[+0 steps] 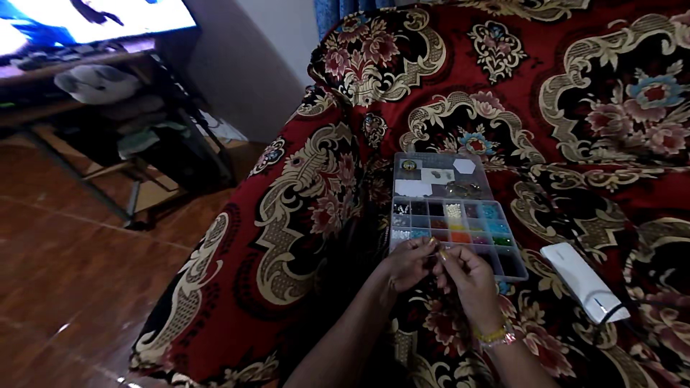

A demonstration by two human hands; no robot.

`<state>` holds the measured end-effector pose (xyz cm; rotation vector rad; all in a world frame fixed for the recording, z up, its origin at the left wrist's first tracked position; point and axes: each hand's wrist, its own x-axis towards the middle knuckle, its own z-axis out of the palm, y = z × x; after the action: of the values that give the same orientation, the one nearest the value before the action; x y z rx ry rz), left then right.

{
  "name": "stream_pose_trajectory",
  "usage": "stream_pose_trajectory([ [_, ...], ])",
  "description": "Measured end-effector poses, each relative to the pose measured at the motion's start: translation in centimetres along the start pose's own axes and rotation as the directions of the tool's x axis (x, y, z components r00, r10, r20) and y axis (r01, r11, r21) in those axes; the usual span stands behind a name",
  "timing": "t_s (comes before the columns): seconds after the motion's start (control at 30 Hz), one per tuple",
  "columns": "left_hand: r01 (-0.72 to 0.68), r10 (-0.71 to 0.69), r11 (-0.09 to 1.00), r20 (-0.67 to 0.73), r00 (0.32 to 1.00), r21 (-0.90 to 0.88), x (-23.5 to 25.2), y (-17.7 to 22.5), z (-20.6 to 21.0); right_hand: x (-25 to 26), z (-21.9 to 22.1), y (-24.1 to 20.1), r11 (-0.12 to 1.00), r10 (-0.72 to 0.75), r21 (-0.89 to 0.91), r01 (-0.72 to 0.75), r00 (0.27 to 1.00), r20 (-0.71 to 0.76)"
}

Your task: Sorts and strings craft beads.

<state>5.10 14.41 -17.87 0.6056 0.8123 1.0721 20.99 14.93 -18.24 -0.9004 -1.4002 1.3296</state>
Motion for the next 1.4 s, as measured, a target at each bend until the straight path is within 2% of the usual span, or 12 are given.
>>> stream_pose_trajectory([
  [0.7, -0.024, 0.025, 0.993, -0.01, 1.0, 0.113, -0.14, 0.46, -0.04, -0.04, -0.09, 0.03, 1.0, -0.012, 0.006, 0.012, 1.0, 0.013],
  [1.2, -0.036, 0.036, 0.991, 0.009, 0.999, 0.125, -0.15, 0.63, -0.06, -0.06, -0.11, -0.01, 1.0, 0.0, 0.009, 0.0, 1.0, 0.011],
  [1.4, -0.091, 0.085, 0.985, 0.05, 0.995, 0.145, -0.1, 0.57, -0.53, -0.12, -0.01, -0.07, 1.0, -0.002, 0.024, 0.002, 1.0, 0.015],
])
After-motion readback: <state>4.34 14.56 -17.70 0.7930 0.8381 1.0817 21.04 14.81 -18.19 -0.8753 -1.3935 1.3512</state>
